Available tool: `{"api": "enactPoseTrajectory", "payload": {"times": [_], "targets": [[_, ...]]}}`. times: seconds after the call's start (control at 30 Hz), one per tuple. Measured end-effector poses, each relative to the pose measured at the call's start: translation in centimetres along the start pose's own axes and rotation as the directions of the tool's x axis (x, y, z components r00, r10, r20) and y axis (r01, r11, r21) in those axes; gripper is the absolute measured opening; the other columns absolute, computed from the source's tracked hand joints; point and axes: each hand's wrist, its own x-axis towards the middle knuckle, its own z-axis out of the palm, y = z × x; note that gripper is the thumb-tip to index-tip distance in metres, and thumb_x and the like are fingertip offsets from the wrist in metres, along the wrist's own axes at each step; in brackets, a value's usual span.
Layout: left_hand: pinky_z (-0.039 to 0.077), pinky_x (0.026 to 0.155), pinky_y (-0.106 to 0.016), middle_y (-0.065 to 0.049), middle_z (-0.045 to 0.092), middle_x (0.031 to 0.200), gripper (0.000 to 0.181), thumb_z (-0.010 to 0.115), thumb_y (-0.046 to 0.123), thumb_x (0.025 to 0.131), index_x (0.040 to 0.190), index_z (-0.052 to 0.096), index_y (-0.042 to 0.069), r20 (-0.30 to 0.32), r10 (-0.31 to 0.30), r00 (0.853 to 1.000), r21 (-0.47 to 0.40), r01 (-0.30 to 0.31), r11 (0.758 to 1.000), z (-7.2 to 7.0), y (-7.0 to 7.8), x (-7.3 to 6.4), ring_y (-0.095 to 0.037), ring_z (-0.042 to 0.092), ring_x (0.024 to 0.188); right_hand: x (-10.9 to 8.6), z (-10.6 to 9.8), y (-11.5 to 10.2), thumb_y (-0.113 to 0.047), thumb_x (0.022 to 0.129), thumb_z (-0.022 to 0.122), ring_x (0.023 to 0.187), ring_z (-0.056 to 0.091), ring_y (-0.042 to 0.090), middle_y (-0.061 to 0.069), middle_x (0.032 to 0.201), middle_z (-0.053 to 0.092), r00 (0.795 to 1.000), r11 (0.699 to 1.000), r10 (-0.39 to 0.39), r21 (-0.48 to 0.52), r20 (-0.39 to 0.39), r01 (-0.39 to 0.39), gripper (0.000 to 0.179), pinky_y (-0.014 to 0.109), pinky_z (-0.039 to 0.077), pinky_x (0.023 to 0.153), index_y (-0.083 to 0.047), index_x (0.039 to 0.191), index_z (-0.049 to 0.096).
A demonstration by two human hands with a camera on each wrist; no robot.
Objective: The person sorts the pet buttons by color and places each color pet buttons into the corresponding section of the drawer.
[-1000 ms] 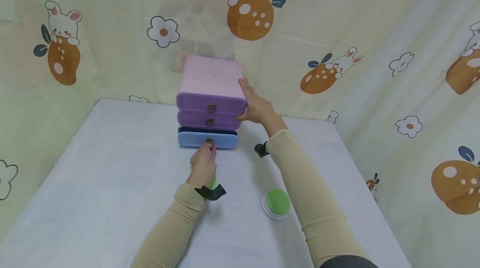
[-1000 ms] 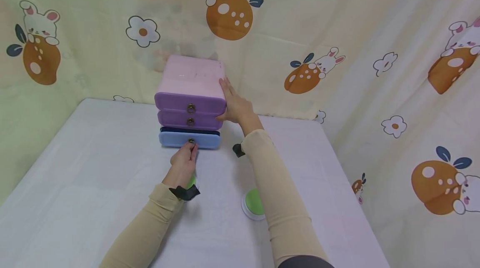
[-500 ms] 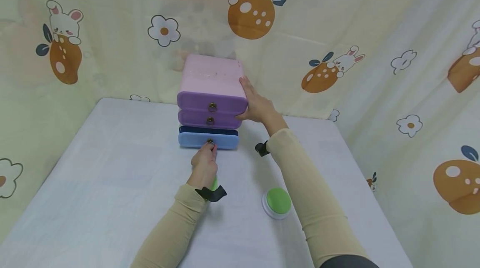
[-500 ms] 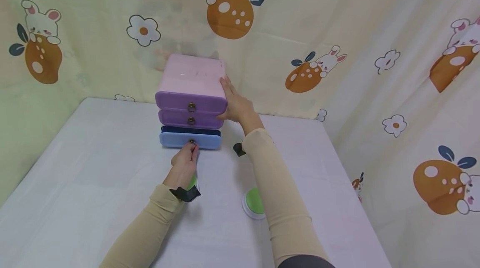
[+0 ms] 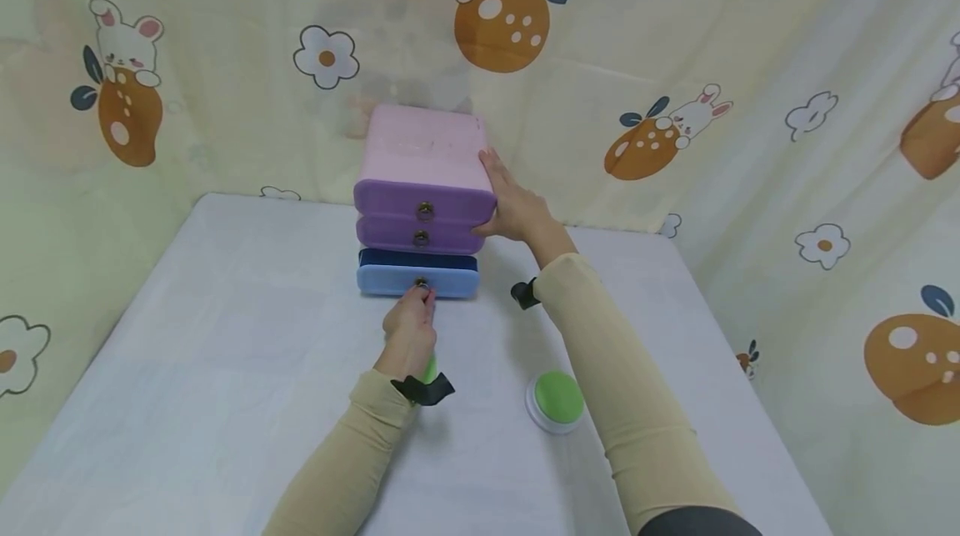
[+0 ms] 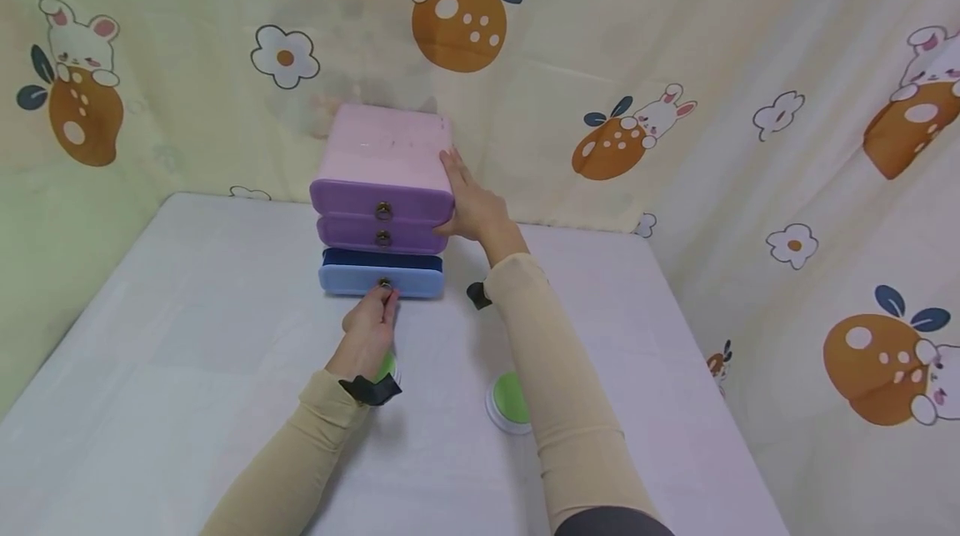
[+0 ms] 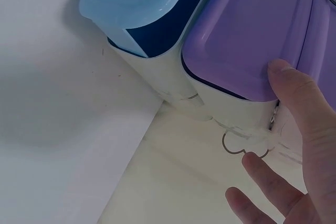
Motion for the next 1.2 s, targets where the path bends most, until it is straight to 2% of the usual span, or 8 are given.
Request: {"api": "enactPoseTrajectory", "payload": {"times": [0.33,0.67,0.9,1.2], "targets": [[0.053,0.091,-0.025,-0.013,0.053,0.137,0.047,0.060,-0.015,0.079,0.125,0.058,-0.003,-0.021,-0.003,1.000,0.008,0.004,1.000,-0.2,-0.1,-0.2,-0.020,0.059,0.115,0.0,0.0,0.0,-0.042,0.070,0.082,0.142,0.029,0.032,-0.020,0.154,-0.024,1.000,1.000,-0.022,-0.011,-0.011,0.022,0.128,0.064,0.030,0.106,-0.039,0.147,-0.020],[0.051,0.094,-0.026,-0.014,0.052,0.138,0.049,0.057,-0.017,0.080,0.127,0.056,-0.004,0.015,0.001,1.000,0.009,-0.001,1.000,-0.4,0.0,-0.4,-0.021,0.056,0.119,0.2,0.4,0.4,-0.042,0.070,0.082,0.143,0.026,0.031,-0.021,0.154,-0.024,1.000,1.000,-0.016,-0.013,-0.020,0.016,0.128,0.065,0.029,0.106,-0.042,0.146,-0.021],[0.053,0.089,-0.023,-0.014,0.051,0.139,0.052,0.055,-0.018,0.079,0.129,0.054,-0.004,0.035,-0.002,0.999,0.007,0.002,1.000,-0.8,0.2,-0.4,-0.020,0.056,0.119,0.2,0.4,0.2,-0.041,0.070,0.083,0.140,0.032,0.032,-0.020,0.155,-0.022,0.999,0.999,-0.031,-0.016,-0.025,0.031,0.128,0.065,0.031,0.104,-0.041,0.147,-0.019],[0.053,0.087,-0.021,-0.013,0.051,0.138,0.052,0.057,-0.016,0.080,0.130,0.054,-0.002,0.037,-0.002,0.999,0.032,0.001,0.999,-1.3,0.2,-1.1,-0.019,0.055,0.120,0.2,0.4,0.4,-0.040,0.071,0.082,0.144,0.025,0.028,-0.024,0.152,-0.027,1.000,1.000,-0.015,0.014,-0.010,0.015,0.127,0.065,0.029,0.107,-0.043,0.145,-0.021]]}}
